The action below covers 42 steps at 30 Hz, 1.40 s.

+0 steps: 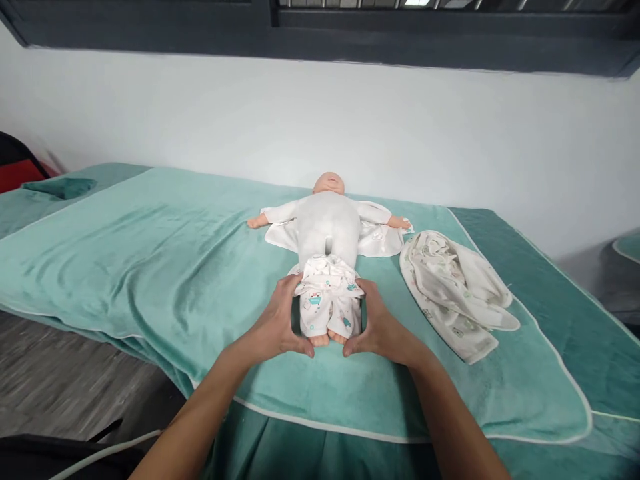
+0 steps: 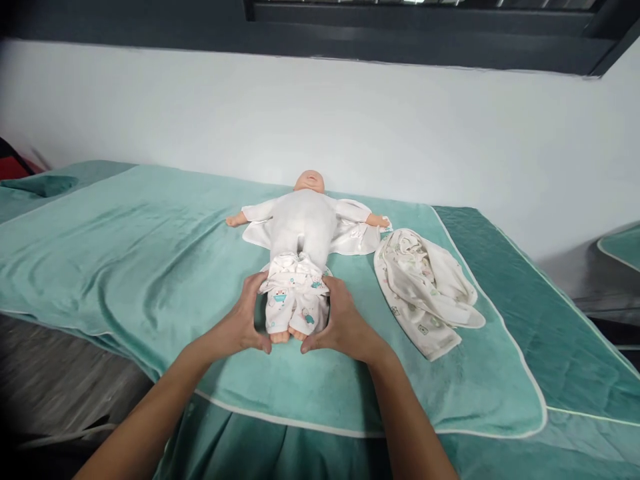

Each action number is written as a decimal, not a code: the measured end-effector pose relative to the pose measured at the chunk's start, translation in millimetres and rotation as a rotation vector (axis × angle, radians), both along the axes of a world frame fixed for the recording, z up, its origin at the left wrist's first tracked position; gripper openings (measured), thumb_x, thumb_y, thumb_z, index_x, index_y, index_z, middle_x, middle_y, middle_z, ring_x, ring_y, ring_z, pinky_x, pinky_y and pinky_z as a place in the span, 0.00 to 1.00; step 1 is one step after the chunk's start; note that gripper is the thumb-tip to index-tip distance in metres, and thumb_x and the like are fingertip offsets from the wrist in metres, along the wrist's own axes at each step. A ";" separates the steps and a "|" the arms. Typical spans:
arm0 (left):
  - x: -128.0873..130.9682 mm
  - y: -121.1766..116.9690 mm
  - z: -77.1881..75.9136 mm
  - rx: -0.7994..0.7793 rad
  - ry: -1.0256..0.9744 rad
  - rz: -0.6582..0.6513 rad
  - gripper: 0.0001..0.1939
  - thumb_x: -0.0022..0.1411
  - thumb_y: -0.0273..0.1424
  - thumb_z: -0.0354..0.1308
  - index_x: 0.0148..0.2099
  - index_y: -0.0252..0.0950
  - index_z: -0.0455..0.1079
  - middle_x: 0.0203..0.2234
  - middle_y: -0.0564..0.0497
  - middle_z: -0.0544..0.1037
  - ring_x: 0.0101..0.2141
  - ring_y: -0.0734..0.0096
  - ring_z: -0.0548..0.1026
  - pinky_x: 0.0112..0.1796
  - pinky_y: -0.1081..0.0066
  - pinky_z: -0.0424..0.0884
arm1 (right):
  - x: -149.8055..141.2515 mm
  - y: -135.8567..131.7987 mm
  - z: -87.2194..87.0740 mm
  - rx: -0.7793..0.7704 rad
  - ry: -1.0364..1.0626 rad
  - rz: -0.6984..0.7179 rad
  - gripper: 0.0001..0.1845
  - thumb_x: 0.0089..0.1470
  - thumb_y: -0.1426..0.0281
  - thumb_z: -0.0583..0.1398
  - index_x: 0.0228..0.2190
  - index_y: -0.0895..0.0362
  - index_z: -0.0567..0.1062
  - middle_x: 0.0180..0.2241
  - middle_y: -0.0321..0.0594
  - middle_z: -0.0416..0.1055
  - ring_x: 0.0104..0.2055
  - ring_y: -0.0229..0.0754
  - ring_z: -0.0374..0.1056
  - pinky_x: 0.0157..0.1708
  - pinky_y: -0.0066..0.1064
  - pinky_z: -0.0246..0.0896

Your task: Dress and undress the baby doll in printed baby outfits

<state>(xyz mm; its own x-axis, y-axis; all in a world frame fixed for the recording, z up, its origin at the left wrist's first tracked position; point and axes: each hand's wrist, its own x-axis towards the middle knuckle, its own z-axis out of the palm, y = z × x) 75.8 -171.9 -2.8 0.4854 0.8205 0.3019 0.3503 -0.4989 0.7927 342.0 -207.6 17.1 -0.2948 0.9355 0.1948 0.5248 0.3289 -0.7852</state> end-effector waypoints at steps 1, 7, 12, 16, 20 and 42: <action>0.9 -3.6 -0.8 0.016 0.056 -0.006 0.74 0.31 0.56 0.76 0.73 0.45 0.38 0.66 0.34 0.48 0.68 0.34 0.48 0.65 0.41 0.52 | -0.5 0.1 -2.1 0.017 -0.020 0.001 0.70 0.26 0.45 0.76 0.63 0.49 0.48 0.62 0.53 0.51 0.66 0.64 0.50 0.66 0.56 0.47; 16.9 -6.8 -0.7 0.182 0.175 0.118 0.63 0.40 0.49 0.76 0.71 0.43 0.45 0.63 0.35 0.52 0.65 0.36 0.55 0.61 0.42 0.59 | -13.0 -1.8 -1.6 0.188 -0.060 -0.116 0.57 0.35 0.51 0.75 0.59 0.51 0.54 0.57 0.52 0.58 0.60 0.62 0.59 0.60 0.55 0.57; 18.4 -0.1 1.7 0.260 0.165 0.162 0.49 0.47 0.44 0.73 0.67 0.42 0.55 0.57 0.39 0.65 0.59 0.45 0.65 0.59 0.48 0.62 | -19.9 -5.9 3.6 0.257 -0.055 -0.203 0.38 0.46 0.56 0.70 0.52 0.52 0.61 0.49 0.48 0.65 0.52 0.55 0.65 0.53 0.48 0.64; 16.7 -1.5 13.6 0.153 0.138 0.158 0.36 0.53 0.44 0.69 0.61 0.43 0.63 0.54 0.43 0.73 0.55 0.50 0.70 0.56 0.52 0.63 | -24.5 -5.2 9.8 0.246 -0.094 -0.287 0.26 0.48 0.54 0.68 0.42 0.53 0.66 0.40 0.43 0.68 0.44 0.51 0.67 0.45 0.43 0.65; 16.5 -8.6 33.9 -0.103 0.051 0.192 0.31 0.51 0.43 0.70 0.55 0.44 0.67 0.49 0.49 0.77 0.49 0.55 0.75 0.48 0.59 0.69 | -34.4 -9.5 27.9 0.128 -0.137 -0.334 0.22 0.46 0.52 0.67 0.34 0.53 0.67 0.31 0.36 0.69 0.33 0.44 0.65 0.33 0.34 0.61; -46.8 -31.2 191.6 -0.414 0.707 -0.786 0.19 0.49 0.44 0.69 0.38 0.40 0.70 0.26 0.58 0.69 0.27 0.72 0.64 0.27 0.73 0.57 | -42.5 -50.1 168.7 -0.484 -0.284 0.499 0.26 0.52 0.45 0.63 0.34 0.56 0.77 0.31 0.36 0.70 0.32 0.40 0.63 0.31 0.29 0.53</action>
<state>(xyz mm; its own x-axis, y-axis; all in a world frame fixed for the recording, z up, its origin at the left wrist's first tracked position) 29.0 -203.1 188.8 0.8638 0.1866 -0.4681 0.4906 -0.5238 0.6964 299.5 -257.6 185.8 -0.6839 0.6395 -0.3511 0.6076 0.2330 -0.7593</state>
